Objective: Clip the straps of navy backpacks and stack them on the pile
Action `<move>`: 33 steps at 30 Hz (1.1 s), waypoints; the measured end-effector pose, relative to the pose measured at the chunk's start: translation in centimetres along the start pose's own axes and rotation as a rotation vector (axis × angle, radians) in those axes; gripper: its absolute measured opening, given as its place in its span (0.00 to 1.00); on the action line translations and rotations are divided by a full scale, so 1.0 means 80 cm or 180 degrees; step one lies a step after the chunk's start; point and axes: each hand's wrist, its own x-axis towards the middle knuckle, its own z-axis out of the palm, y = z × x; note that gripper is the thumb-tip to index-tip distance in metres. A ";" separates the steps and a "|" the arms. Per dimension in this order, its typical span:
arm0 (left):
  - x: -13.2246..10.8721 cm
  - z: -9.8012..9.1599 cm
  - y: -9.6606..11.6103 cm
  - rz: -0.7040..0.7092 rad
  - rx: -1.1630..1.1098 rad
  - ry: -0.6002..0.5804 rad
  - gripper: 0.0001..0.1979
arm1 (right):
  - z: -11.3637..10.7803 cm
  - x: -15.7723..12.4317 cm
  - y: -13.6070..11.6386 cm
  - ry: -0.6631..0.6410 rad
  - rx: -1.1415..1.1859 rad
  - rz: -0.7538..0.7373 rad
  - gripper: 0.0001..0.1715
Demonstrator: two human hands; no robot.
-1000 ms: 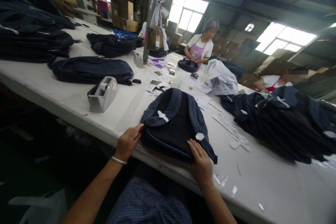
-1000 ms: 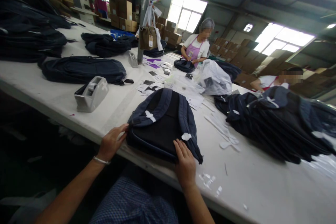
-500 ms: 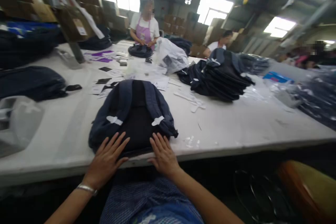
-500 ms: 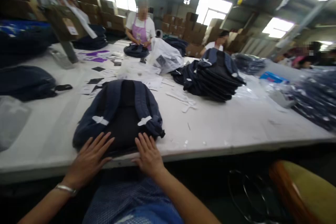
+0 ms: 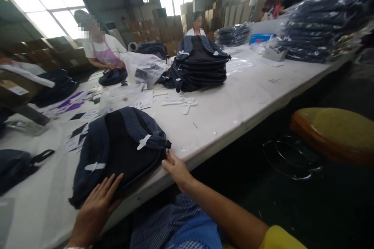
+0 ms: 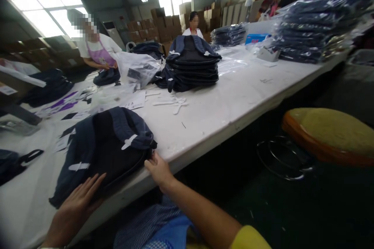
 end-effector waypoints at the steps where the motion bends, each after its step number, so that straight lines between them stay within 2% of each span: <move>1: 0.003 -0.001 -0.004 0.0027 -0.0026 -0.0061 0.29 | 0.001 0.007 -0.004 -0.0010 0.0259 0.0194 0.27; 4: 0.016 -0.015 -0.003 -0.0197 -0.0141 -0.0225 0.30 | 0.010 0.023 -0.010 0.0078 0.0819 0.0678 0.24; 6: 0.030 -0.030 0.008 -0.0456 -0.0188 -0.0247 0.31 | 0.021 0.031 -0.009 0.0108 0.1039 0.0778 0.23; 9: 0.062 -0.055 0.030 -0.0676 -0.0200 -0.0327 0.36 | 0.042 0.040 -0.005 0.0197 0.1119 0.0443 0.24; 12: 0.097 -0.075 0.041 -0.0873 -0.0242 -0.0662 0.31 | 0.055 0.047 -0.003 0.0335 0.1321 0.0166 0.25; 15: 0.125 -0.092 0.038 -0.1299 -0.0286 -0.0846 0.25 | 0.050 0.053 0.001 0.0431 0.1309 0.0287 0.26; 19: 0.146 -0.108 0.031 -0.1584 -0.0529 -0.0671 0.25 | 0.026 0.062 0.002 0.0487 0.0746 0.0206 0.40; 26: 0.151 -0.117 0.045 -0.1483 -0.0738 -0.0698 0.23 | -0.001 0.087 -0.028 0.0612 -0.0793 -0.0498 0.45; 29: 0.162 -0.123 0.071 -0.1170 -0.0322 -0.0631 0.23 | 0.001 0.084 -0.036 0.0617 -0.1165 -0.0942 0.37; 33: 0.197 -0.123 0.111 -0.0597 -0.0041 -0.0200 0.30 | 0.010 0.069 -0.042 0.0607 -0.1233 -0.1211 0.33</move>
